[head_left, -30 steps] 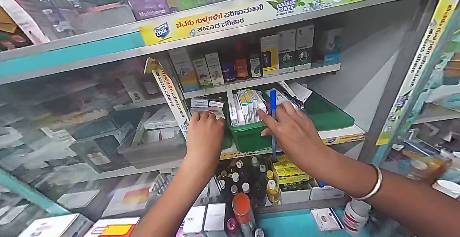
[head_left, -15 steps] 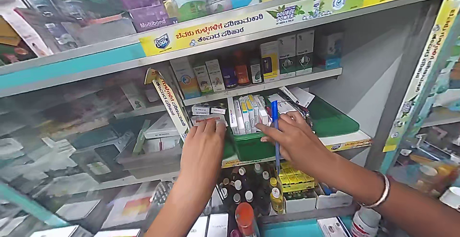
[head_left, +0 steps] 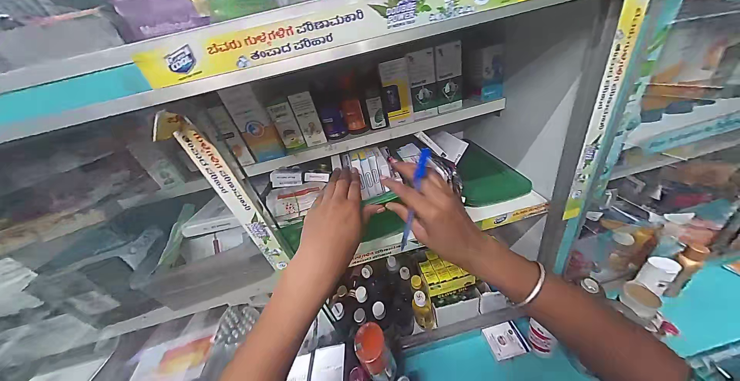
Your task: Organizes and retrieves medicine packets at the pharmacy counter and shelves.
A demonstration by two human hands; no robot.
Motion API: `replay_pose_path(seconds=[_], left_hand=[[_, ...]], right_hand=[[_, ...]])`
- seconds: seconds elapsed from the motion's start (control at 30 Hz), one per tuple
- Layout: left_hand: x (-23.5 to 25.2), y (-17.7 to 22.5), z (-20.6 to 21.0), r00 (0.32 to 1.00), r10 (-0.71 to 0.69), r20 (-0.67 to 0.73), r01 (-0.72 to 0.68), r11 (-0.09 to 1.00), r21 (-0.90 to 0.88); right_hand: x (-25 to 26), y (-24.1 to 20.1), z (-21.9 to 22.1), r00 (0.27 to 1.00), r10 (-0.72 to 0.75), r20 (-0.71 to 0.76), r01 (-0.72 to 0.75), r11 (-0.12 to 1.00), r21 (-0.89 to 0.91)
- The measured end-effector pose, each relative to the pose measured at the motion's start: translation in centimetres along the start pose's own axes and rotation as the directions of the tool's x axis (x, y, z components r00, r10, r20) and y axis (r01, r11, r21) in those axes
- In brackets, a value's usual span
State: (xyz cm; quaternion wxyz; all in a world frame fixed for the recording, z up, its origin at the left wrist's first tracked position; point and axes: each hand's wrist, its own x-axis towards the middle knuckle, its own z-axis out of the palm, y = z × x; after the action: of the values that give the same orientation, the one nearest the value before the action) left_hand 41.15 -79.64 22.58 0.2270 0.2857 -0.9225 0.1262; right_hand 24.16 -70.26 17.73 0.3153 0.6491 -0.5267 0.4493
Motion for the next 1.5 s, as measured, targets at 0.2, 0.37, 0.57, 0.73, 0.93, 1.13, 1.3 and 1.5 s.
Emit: replay_pose_path(seconds=[0.2, 0.37, 0.57, 0.73, 0.93, 1.13, 1.3, 1.5], left_hand=[[-1.4, 1.6, 0.8, 0.939, 0.127, -0.320, -0.120, 0.992, 0.041], [-1.4, 7.3, 1.2, 0.874, 0.306, -0.377, -0.334, 0.943, -0.008], [0.4, 9.6, 4.5, 0.891, 0.281, -0.356, -0.314, 0.949, -0.036], [0.5, 9.5, 4.8, 0.890, 0.265, -0.370, -0.295, 0.955, -0.024], [0.7, 9.0, 3.6, 0.892, 0.269, -0.364, -0.310, 0.949, -0.057], [1.2, 8.7, 2.9, 0.901, 0.277, -0.335, -0.319, 0.945, -0.076], [1.2, 8.8, 3.8, 0.865, 0.298, -0.404, -0.316, 0.949, 0.023], [1.5, 9.4, 4.0, 0.834, 0.274, -0.479, -0.287, 0.957, 0.048]], right_hand=[[-3.7, 4.5, -4.7, 0.799, 0.582, -0.151, -0.534, 0.803, 0.266], [-0.1, 8.9, -4.7, 0.671, 0.732, 0.119, -0.738, 0.674, 0.024], [1.6, 9.5, -2.7, 0.638, 0.768, 0.045, -0.770, 0.638, 0.014], [1.6, 8.1, -3.5, 0.687, 0.726, -0.029, -0.726, 0.687, 0.018], [2.8, 7.1, -4.0, 0.706, 0.708, 0.024, -0.707, 0.706, -0.047], [3.4, 7.5, -3.8, 0.741, 0.672, 0.011, -0.672, 0.740, 0.023], [2.4, 7.2, -2.7, 0.765, 0.626, -0.152, -0.624, 0.778, 0.065], [2.3, 5.9, -5.2, 0.847, 0.519, -0.109, -0.529, 0.843, -0.095]])
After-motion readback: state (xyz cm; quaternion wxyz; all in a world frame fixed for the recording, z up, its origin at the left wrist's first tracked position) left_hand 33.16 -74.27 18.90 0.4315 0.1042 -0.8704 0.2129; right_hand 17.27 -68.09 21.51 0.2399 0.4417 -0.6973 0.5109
